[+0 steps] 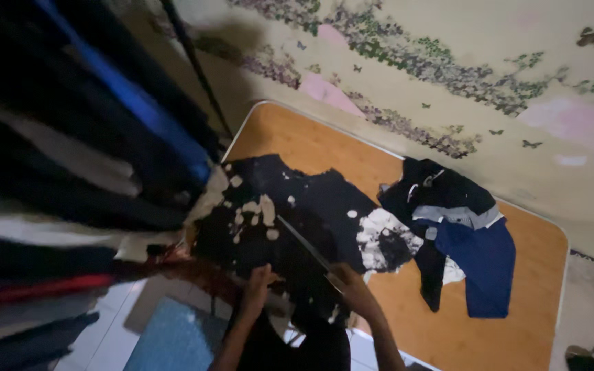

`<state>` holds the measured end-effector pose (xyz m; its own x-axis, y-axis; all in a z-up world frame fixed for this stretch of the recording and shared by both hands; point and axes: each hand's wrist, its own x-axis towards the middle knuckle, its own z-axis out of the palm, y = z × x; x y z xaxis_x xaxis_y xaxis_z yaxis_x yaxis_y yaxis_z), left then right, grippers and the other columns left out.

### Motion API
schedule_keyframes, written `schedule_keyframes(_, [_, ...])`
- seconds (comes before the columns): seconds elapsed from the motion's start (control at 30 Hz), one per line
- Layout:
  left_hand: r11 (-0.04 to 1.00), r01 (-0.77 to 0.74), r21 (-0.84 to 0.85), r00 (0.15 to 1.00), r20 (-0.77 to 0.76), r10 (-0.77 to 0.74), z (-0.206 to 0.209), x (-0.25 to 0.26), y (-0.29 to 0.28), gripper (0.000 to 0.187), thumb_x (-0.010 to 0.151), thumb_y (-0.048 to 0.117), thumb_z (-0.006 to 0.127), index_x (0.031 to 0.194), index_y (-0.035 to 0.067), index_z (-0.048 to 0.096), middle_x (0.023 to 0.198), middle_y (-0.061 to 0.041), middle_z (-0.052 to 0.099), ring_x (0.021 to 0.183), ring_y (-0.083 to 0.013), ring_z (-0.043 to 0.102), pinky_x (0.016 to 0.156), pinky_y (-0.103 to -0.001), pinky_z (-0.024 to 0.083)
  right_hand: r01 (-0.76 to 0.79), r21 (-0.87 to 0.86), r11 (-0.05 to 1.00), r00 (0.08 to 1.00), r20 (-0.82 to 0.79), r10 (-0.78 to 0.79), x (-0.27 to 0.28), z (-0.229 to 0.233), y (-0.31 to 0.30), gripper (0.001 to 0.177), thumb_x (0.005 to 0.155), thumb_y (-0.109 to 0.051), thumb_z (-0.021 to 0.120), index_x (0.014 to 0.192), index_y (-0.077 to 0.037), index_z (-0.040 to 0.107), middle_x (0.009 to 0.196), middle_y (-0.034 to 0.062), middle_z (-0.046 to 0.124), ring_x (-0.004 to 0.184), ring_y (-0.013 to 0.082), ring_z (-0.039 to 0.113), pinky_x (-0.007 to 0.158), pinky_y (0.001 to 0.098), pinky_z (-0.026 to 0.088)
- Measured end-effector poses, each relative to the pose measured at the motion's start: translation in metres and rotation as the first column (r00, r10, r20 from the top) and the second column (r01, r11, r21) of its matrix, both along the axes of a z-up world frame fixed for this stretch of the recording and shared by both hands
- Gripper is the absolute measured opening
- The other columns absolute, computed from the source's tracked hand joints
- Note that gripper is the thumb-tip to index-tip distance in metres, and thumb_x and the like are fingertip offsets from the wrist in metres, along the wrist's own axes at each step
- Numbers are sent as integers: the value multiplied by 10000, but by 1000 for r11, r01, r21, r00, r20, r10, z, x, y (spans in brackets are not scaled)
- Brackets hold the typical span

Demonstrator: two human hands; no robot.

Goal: The person smooths a black t-shirt with white splatter patterns on a wooden table, places a hanger inside it, and hangs it on a nearby clothing rack. The person then smooths a second black t-shirt with a white logo on the table.

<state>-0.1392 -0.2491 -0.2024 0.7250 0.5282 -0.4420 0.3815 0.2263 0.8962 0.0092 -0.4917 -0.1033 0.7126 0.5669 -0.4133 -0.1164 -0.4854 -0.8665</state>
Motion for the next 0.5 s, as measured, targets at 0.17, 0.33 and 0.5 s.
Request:
schedule_keyframes(0.17, [815, 135, 563, 990, -45, -133, -44, 27, 55, 417, 978, 327, 650, 1279, 40, 626, 1186, -171, 722, 1109, -331, 690, 958, -440, 541, 110, 89, 990, 992, 56, -115, 42, 66, -14, 485, 966, -313, 671, 1364, -45, 601, 948, 113, 604, 869, 162, 571, 751, 321, 487])
schedule_keyframes(0.33, [392, 193, 899, 974, -129, -185, -67, 77, 90, 610, 933, 229, 663, 1475, 22, 474, 1398, -279, 555, 1289, -458, 522, 1092, -521, 413, 354, 668, 654, 847, 66, -527, 55, -3, -9, 504, 1034, -311, 581, 1480, -83, 536, 855, 34, 596, 700, 141, 575, 542, 304, 456])
schedule_keyframes(0.5, [360, 248, 899, 964, -193, -183, -79, 86, 89, 660, 936, 257, 626, 1508, 2, 418, 1510, -285, 431, 1396, -465, 402, 1136, -552, 359, 355, -181, 917, 864, 439, -248, 43, -154, -10, 448, 916, -191, 654, 1319, -28, 545, 825, 189, 745, 771, 346, 732, 680, 406, 482])
